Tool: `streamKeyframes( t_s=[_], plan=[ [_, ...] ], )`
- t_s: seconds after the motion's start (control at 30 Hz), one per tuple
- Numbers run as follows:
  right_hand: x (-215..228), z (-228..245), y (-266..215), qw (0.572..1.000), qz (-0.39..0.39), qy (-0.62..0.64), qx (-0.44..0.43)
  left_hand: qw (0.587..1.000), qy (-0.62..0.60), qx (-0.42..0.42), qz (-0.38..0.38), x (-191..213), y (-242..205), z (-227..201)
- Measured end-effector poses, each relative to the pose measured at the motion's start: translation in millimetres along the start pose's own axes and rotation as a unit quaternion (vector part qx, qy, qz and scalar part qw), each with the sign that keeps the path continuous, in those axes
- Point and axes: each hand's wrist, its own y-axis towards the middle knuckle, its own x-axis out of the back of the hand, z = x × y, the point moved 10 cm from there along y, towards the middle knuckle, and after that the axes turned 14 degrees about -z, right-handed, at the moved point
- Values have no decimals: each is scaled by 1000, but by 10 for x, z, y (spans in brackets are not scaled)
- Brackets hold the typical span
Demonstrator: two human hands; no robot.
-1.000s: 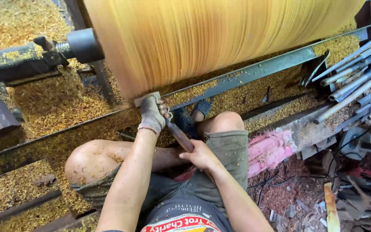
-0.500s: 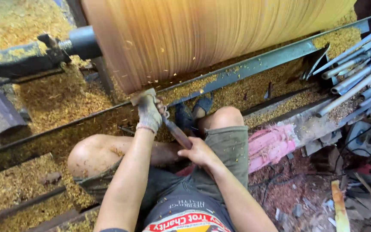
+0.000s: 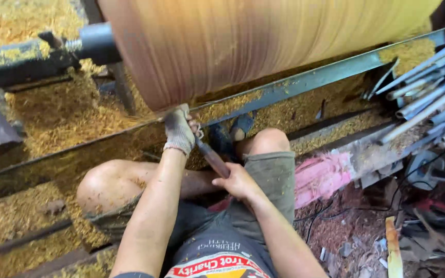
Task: Shaping a large wooden cylinder on a lathe machine using a hand-held chisel.
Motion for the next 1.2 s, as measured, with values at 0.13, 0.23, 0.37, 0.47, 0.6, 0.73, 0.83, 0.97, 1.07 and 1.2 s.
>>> streamKeyframes(
  t_s=[0.13,0.23,0.37,0.47,0.6,0.73,0.83,0.97,1.07,1.2],
  plan=[
    [72,163,-45,993,31,-9,-110,998,-6,-2,56,-114,210,63],
    [17,103,-67,997,14,-3,-70,998,-37,-13,41,12,278,93],
    [62,105,7,997,0,-10,-75,1000,16,-6,23,-115,124,10],
    [-68,34,-64,998,-14,10,-56,999,7,-10,30,-12,218,82],
    [-128,78,-83,997,-29,36,-60,999,34,-29,22,-17,87,-41],
    [-130,101,-109,996,-40,19,-81,998,43,-12,53,-68,219,11],
    [-162,71,-88,997,-37,37,-53,996,52,5,70,-68,-41,15],
    [-101,95,-158,999,-27,0,-32,998,51,-8,29,4,-235,-41],
    [-135,116,-153,999,-7,16,-35,998,56,-9,15,98,-94,7],
    [-149,102,-109,999,-2,30,-42,999,44,0,-26,121,-113,-33]
  ],
)
